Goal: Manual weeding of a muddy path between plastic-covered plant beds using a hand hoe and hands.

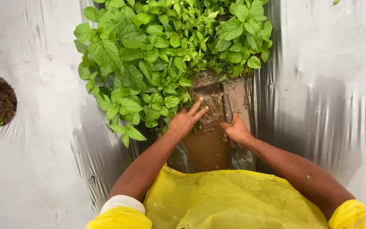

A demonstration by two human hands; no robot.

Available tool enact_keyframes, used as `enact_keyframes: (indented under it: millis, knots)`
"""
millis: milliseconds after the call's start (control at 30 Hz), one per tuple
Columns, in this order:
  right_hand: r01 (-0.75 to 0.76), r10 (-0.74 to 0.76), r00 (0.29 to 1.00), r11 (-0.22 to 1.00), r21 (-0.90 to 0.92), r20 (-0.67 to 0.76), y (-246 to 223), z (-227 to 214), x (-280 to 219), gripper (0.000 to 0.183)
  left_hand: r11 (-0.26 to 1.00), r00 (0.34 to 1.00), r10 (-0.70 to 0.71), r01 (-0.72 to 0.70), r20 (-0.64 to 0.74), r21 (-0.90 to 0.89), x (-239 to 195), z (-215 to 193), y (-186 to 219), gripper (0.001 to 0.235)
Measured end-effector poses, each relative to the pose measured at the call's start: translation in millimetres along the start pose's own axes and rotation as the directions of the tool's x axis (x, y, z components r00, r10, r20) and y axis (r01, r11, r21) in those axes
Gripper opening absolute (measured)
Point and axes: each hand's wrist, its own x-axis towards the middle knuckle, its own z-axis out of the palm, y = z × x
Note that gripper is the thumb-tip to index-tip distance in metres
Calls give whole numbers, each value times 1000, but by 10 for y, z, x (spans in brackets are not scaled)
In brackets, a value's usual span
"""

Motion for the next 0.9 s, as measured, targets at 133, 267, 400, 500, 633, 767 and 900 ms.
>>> enact_keyframes:
  millis: [133,267,400,500,633,767,900]
  knots:
    - [41,-38,996,998,47,-78,-67,-106,97,27,947,951,-182,237,249,-214,127,37,-99,89]
    - [126,-67,961,969,211,-269,-99,-233,340,26,969,972,-234,232,-24,-81,-22,439,-145,53]
    - [149,-101,949,979,143,-297,120,-169,144,26,969,941,-239,248,-238,8,-5,780,-100,26]
    - [0,14,989,996,93,-145,219,-171,53,24,951,851,-219,295,-478,90,85,841,-128,8]
    - [34,-6,985,986,165,-171,243,-199,240,29,956,854,-160,258,-495,138,-87,497,-90,11]
    - [173,-156,969,982,71,-192,57,-133,-72,23,962,862,-182,256,-472,97,8,616,-80,11]
    - [-21,24,997,999,37,-72,129,-226,24,30,968,869,-125,213,-479,133,-74,447,-63,13]
